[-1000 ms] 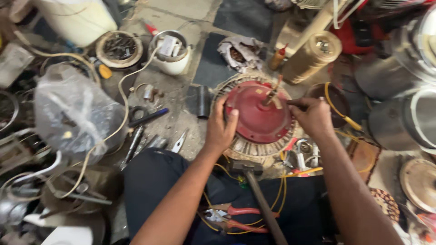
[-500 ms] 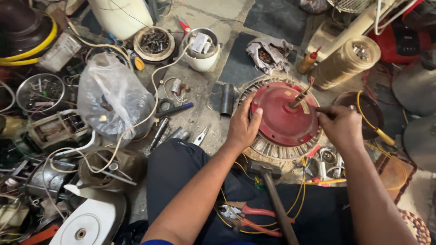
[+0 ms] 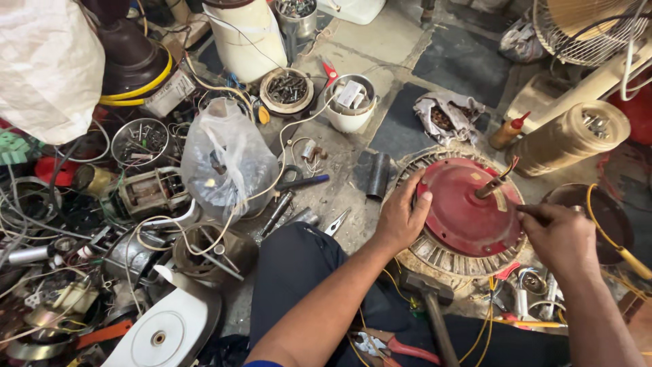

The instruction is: The person sits on the floor and works on a disassembled electric motor. They use a hammer to tap the rotor into place, then place a red plastic cover over the rotor. They use pliers to manipulate wires and a screwdriver to tighten screws on the cover.

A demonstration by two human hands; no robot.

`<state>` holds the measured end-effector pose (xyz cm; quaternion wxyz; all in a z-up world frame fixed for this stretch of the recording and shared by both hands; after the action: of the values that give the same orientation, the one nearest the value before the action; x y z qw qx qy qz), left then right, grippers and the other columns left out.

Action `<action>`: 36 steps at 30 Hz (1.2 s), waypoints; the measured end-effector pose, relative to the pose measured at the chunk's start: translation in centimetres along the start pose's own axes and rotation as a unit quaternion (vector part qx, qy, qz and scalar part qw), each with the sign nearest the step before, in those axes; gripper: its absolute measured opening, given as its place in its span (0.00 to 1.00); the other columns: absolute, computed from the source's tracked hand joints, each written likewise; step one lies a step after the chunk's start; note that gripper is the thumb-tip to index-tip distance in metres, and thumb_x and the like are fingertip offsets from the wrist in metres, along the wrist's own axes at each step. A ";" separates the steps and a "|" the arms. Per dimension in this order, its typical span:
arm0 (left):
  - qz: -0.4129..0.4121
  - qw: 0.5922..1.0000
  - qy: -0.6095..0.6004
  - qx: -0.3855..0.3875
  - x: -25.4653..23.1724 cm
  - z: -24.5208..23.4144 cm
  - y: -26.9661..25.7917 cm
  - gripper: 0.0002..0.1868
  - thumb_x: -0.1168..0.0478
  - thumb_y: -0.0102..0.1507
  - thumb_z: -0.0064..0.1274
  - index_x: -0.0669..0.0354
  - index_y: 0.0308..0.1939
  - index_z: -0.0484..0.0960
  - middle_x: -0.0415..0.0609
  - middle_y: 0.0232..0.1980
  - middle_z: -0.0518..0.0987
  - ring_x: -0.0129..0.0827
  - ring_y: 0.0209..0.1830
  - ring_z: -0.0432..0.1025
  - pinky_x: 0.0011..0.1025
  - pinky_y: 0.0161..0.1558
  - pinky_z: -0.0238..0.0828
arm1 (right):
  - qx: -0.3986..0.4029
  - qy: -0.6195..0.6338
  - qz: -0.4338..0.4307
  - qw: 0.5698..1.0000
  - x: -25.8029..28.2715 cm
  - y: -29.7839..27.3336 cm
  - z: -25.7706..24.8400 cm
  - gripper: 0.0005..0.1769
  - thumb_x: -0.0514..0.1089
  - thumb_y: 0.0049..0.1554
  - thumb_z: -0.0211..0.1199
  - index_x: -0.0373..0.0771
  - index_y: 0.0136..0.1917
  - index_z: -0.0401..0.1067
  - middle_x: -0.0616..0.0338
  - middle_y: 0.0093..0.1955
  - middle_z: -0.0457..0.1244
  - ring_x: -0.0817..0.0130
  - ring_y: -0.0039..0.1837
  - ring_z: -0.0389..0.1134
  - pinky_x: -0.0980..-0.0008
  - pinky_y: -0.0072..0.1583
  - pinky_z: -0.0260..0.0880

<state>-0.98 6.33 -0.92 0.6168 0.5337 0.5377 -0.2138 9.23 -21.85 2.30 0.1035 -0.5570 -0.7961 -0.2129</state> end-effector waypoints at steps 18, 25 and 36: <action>0.001 1.000 -0.005 0.011 0.1 -0.1 -0.2 0.30 0.54 0.70 0.48 0.66 0.73 0.66 0.67 0.70 0.73 0.56 0.72 0.68 0.42 0.71 0.62 | 0.028 0.029 0.016 0.999 -0.2 1.4 0.1 0.14 0.45 0.56 0.71 0.41 0.55 0.82 0.49 0.44 0.73 0.63 0.43 0.75 0.64 0.51 0.74; -0.013 0.999 -0.021 0.020 0.2 -0.3 -0.3 0.30 0.54 0.71 0.46 0.67 0.74 0.65 0.67 0.71 0.72 0.55 0.73 0.67 0.42 0.72 0.61 | 0.055 0.035 0.044 0.997 -0.8 1.3 0.5 0.16 0.47 0.56 0.69 0.43 0.58 0.82 0.49 0.43 0.73 0.64 0.42 0.75 0.65 0.50 0.75; -0.013 1.000 -0.009 0.022 0.7 0.1 0.0 0.29 0.55 0.70 0.46 0.66 0.72 0.66 0.66 0.70 0.72 0.54 0.71 0.68 0.40 0.71 0.61 | 0.024 0.149 0.040 0.988 0.4 0.8 0.1 0.13 0.43 0.56 0.70 0.37 0.53 0.81 0.54 0.43 0.73 0.70 0.44 0.74 0.70 0.49 0.74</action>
<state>-0.67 6.43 -1.56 0.6068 0.5384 0.5338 -0.2386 9.85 -21.23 2.51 0.2425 -0.5476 -0.7540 -0.2698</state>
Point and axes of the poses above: each hand's wrist, its own y-axis towards the middle knuckle, its own z-axis out of the palm, x = y × z, the point moved 7 cm from there along y, towards the middle knuckle
